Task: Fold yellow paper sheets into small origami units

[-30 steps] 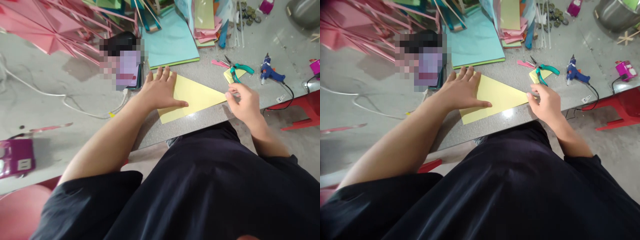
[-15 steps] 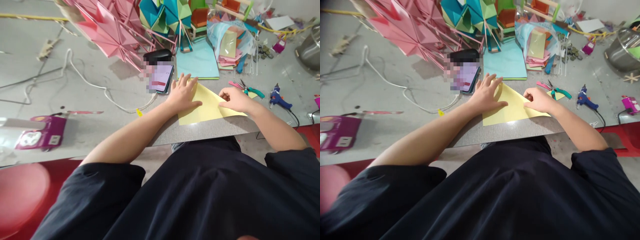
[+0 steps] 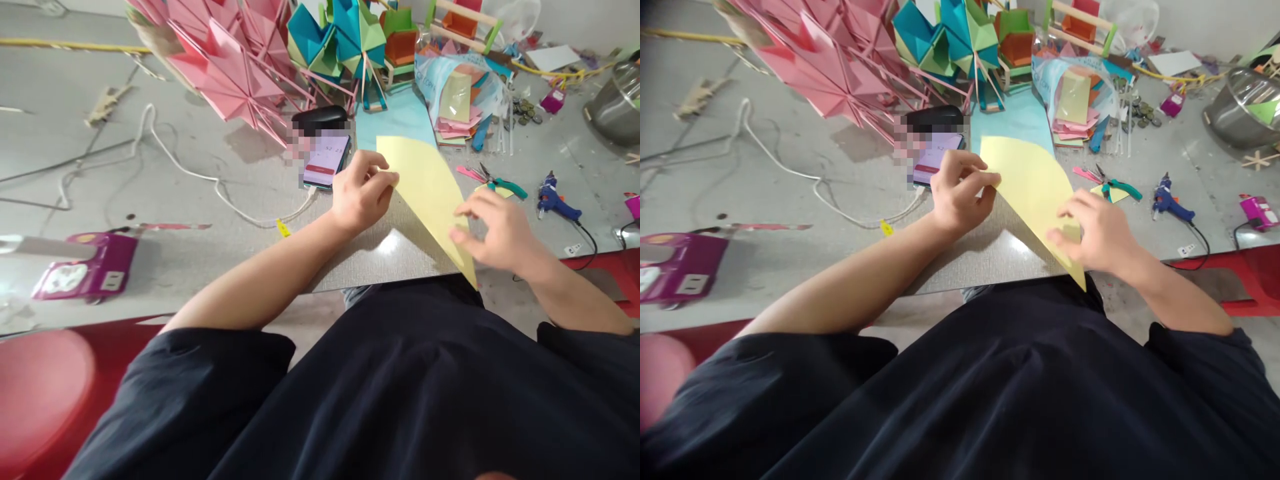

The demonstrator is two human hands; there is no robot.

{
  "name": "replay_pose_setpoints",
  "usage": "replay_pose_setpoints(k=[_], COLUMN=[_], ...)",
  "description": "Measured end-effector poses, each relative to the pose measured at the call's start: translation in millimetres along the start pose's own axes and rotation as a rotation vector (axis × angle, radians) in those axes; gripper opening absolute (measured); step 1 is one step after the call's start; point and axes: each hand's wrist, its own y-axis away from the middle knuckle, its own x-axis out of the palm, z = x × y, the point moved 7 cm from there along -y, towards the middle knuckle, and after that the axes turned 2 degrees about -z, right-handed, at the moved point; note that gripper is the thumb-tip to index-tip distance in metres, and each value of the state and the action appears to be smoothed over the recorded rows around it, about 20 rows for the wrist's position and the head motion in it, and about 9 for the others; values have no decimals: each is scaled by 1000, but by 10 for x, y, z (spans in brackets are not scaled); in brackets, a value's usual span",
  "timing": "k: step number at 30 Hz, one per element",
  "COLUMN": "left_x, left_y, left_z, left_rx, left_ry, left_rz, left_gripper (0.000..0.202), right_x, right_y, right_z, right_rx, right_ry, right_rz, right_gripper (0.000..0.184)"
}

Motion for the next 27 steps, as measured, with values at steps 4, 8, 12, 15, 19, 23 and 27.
replay_pose_setpoints(k=[4,8,12,15,19,23,27], left_x=[198,307,182,52,-47,-46,-31], left_y=[9,131,327,545,674,707,738], left_z=[66,13,-213,-433,-372,-261,-207], left_rx=[163,456,561,691,631,542,389], left_ry=[-92,-209,-256,-96,173,165,115], left_rz=[-54,59,95,83,156,276,354], left_gripper=[40,30,33,23,27,43,58], right_x=[395,832,1032,1020,910,668,412], right_y=[-472,-898,-982,-937,-915,-947,-880], right_z=[-669,-816,-749,-742,-782,-681,-314], right_rx=[335,252,85,74,185,146,-182], right_ry=[-105,-71,2,11,-54,-121,22], right_rz=[169,314,298,299,375,198,-190], right_gripper=[50,99,111,98,52,10,25])
